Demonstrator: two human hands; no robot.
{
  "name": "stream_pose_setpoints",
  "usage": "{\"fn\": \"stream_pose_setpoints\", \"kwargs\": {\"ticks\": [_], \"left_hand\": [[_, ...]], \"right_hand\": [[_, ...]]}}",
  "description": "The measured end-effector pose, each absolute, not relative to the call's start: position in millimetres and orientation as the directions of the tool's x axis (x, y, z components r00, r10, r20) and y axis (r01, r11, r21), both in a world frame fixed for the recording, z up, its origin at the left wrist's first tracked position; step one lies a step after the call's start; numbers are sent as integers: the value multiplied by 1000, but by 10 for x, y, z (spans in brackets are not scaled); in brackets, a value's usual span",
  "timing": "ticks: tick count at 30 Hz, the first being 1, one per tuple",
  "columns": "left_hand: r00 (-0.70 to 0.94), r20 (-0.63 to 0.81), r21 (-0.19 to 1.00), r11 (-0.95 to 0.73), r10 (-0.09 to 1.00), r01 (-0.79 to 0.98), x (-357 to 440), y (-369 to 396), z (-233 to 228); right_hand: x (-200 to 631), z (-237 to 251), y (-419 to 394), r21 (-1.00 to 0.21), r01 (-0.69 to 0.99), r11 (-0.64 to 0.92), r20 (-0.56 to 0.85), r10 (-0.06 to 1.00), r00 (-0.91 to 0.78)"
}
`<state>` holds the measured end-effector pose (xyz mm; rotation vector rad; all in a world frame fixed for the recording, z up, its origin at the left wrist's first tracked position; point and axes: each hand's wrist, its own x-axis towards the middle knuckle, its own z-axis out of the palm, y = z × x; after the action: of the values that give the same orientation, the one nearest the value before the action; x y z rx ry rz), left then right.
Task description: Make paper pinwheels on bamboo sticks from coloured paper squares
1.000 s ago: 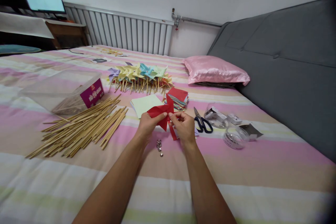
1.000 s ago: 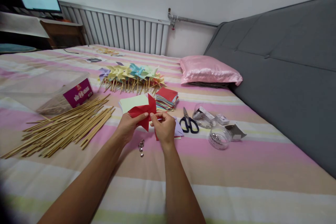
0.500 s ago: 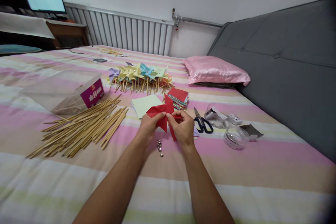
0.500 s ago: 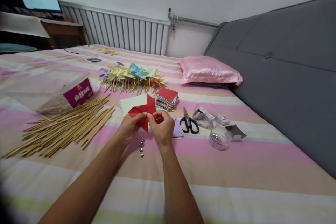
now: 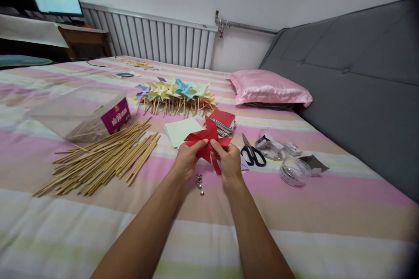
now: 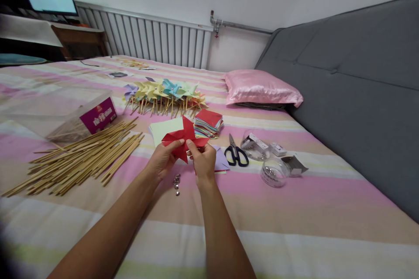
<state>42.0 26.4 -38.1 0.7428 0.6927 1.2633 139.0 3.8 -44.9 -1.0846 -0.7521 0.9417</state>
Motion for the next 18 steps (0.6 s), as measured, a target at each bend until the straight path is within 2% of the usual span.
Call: {"fn": "stream_pose_setpoints", "kwargs": {"ticks": [5,12,18], "left_hand": [[197,-62,818,163,978,-551,437,235,-392],[356,-134,849,293,925,-441,286,263,-308],[394,-134,934,249,909,-257,256,257,-304]], "right_hand": [[1385,-414,28,-938,-307,160,5,893,450],[1595,-414,49,-935,-326,137,-35,882,471],[1728,-398,-5,-953,-304,18,-86,942,325]]}}
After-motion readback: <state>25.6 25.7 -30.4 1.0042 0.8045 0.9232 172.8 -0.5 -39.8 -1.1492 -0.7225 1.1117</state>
